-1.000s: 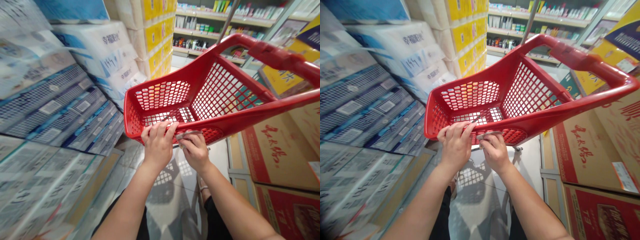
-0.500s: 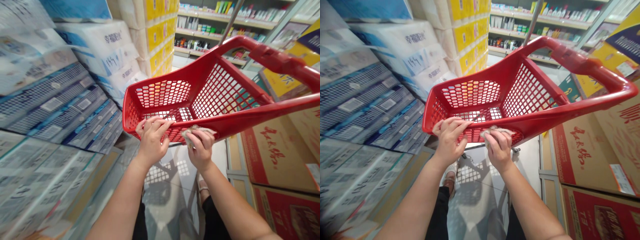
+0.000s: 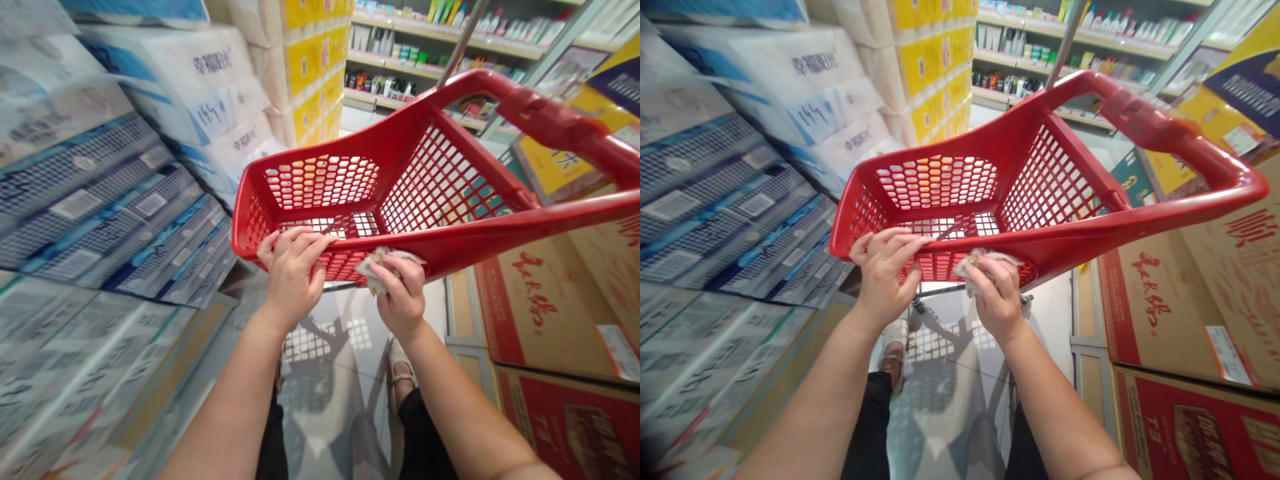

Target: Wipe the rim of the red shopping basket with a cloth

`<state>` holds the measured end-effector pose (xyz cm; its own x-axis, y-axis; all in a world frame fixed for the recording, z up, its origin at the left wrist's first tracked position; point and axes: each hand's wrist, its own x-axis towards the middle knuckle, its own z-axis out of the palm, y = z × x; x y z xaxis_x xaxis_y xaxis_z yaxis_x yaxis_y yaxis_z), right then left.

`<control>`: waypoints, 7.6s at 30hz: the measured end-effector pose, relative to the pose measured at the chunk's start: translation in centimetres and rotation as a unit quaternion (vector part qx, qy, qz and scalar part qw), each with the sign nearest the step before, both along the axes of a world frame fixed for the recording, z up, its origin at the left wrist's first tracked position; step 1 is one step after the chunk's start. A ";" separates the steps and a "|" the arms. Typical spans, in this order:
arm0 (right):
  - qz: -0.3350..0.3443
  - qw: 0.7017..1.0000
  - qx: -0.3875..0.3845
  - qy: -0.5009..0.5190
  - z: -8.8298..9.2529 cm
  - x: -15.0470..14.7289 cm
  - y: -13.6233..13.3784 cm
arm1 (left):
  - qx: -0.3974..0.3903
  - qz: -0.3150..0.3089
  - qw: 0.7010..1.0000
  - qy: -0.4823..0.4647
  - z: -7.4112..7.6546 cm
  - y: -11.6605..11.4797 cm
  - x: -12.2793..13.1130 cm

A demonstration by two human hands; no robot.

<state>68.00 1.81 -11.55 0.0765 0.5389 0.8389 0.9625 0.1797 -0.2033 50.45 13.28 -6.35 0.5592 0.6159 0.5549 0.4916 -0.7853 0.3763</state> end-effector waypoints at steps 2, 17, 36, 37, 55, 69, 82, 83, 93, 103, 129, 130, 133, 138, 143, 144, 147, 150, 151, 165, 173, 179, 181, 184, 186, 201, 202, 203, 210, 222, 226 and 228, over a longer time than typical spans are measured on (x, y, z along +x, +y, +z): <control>-0.014 1.000 0.014 -0.002 -0.8 0.1 0.2 | 0.002 -0.004 1.000 0.002 -0.1 -0.2 0.2; 0.040 0.997 -0.056 -0.016 -1.7 -2.1 0.8 | -0.004 -0.020 1.000 -0.001 -0.5 -0.6 0.6; -0.028 0.994 -0.100 -0.022 -0.8 -2.3 0.9 | 0.002 -0.047 0.999 0.019 -0.3 -0.1 0.2; -0.046 0.995 -0.089 -0.022 -0.8 -2.3 0.8 | 0.003 -0.049 0.999 0.023 -0.3 -0.2 0.2; -0.021 1.000 -0.012 -0.010 -0.7 -2.0 0.6 | 0.038 -0.016 0.999 0.030 -0.8 -0.7 0.0; 0.031 0.991 -0.133 -0.015 -1.6 -3.0 0.9 | 0.040 -0.016 0.998 0.044 -0.9 -1.2 -0.3; 0.032 0.992 -0.117 0.032 -1.7 -2.1 0.5 | 0.045 -0.009 0.999 0.019 -1.5 -0.6 -0.1; 0.029 0.992 -0.118 0.035 -1.8 -2.0 0.5 | 0.047 -0.009 0.999 0.018 -1.5 -0.6 -0.1; 0.018 0.986 -0.159 0.052 -2.0 -1.6 0.1 | 0.057 0.000 0.998 0.025 -1.3 -0.8 0.0; -0.092 0.992 -0.090 0.019 -2.0 -1.4 -0.3 | 0.040 -0.003 0.999 0.028 -1.3 -1.0 -0.1; -0.136 0.989 -0.065 0.002 -0.6 0.4 -2.2 | 0.007 0.003 1.000 -0.028 -0.4 0.0 -0.9; -0.142 0.987 -0.079 -0.004 -0.5 0.4 -2.3 | 0.004 0.008 0.999 -0.031 -0.4 0.1 -0.9; -0.142 0.986 -0.091 -0.019 -0.3 0.1 -2.4 | -0.004 0.024 0.999 -0.037 -0.4 0.6 -1.3; -0.148 0.986 -0.066 -0.030 0.0 0.2 -2.7 | -0.004 0.052 0.997 -0.051 -0.4 1.6 -2.1; -0.071 0.992 -0.103 -0.008 -0.8 0.2 -2.5 | 0.028 0.025 0.999 -0.025 -0.3 0.6 -1.2; -0.057 0.992 -0.111 0.004 -1.2 0.0 -2.3 | 0.035 0.010 0.999 -0.015 -0.3 0.2 -0.9; -0.033 0.990 -0.135 0.003 -2.6 -0.8 -2.0 | 0.046 -0.016 0.999 -0.007 -0.5 -0.4 0.0; -0.031 0.987 -0.155 -0.024 -3.7 -1.6 -1.7 | 0.049 -0.005 0.999 -0.008 -0.8 -0.3 0.3; -0.033 0.986 -0.164 -0.026 -4.0 -1.8 -1.6 | 0.052 0.000 0.999 -0.004 -0.9 -0.2 0.4; -0.007 0.997 -0.070 0.042 -0.9 -0.4 -1.6 | 0.042 -0.004 0.999 0.008 -1.0 -0.1 0.8; -0.028 0.997 -0.067 0.006 -0.8 0.0 -1.5 | 0.044 0.003 0.999 0.008 -1.3 -0.5 1.1; -0.019 0.995 -0.100 -0.016 -1.2 -0.1 -1.4 | 0.051 0.003 0.999 0.012 -1.4 -0.5 0.9; -0.033 0.997 -0.064 -0.013 -1.4 -0.3 -1.4 | 0.052 0.004 0.999 0.013 -1.3 -0.5 0.9; -0.090 0.994 -0.067 -0.019 -1.6 -0.6 -1.4 | 0.053 0.003 0.999 0.013 -1.3 -0.5 1.0; -0.102 0.987 -0.119 -0.042 -1.8 -0.8 -1.4 | 0.053 0.003 0.999 0.014 -1.3 -0.6 1.0; -0.088 0.981 -0.166 -0.055 -2.7 -0.8 -1.2 | 0.045 0.007 0.999 0.015 -1.3 -0.7 1.0; -0.081 0.980 -0.176 -0.053 -2.5 -0.8 -1.2 | 0.044 0.006 0.999 0.016 -1.3 -0.7 1.0; -0.069 0.980 -0.181 -0.050 -2.3 -0.7 -1.2 | 0.042 0.005 0.999 0.016 -1.3 -0.7 1.0; -0.084 0.993 0.078 0.036 2.9 0.0 -1.6 | 0.012 0.008 1.000 0.009 -0.9 -1.0 1.2; -0.075 0.995 0.056 0.047 4.0 -0.4 -1.2 | 0.016 -0.025 1.000 0.005 -0.8 -2.9 1.9; -0.039 0.999 0.016 0.025 3.9 -0.6 -1.2 | 0.020 -0.041 0.999 0.011 -0.5 -3.4 2.1; -0.044 0.998 0.028 0.028 3.9 -0.8 -1.2 | 0.018 -0.048 0.999 0.014 -0.4 -3.6 2.1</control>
<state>67.25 0.58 -7.65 0.1684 0.4803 0.8608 0.9624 0.1085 -0.2489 52.57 9.70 -6.70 0.6301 0.5380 0.5600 0.4228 -0.8426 0.3336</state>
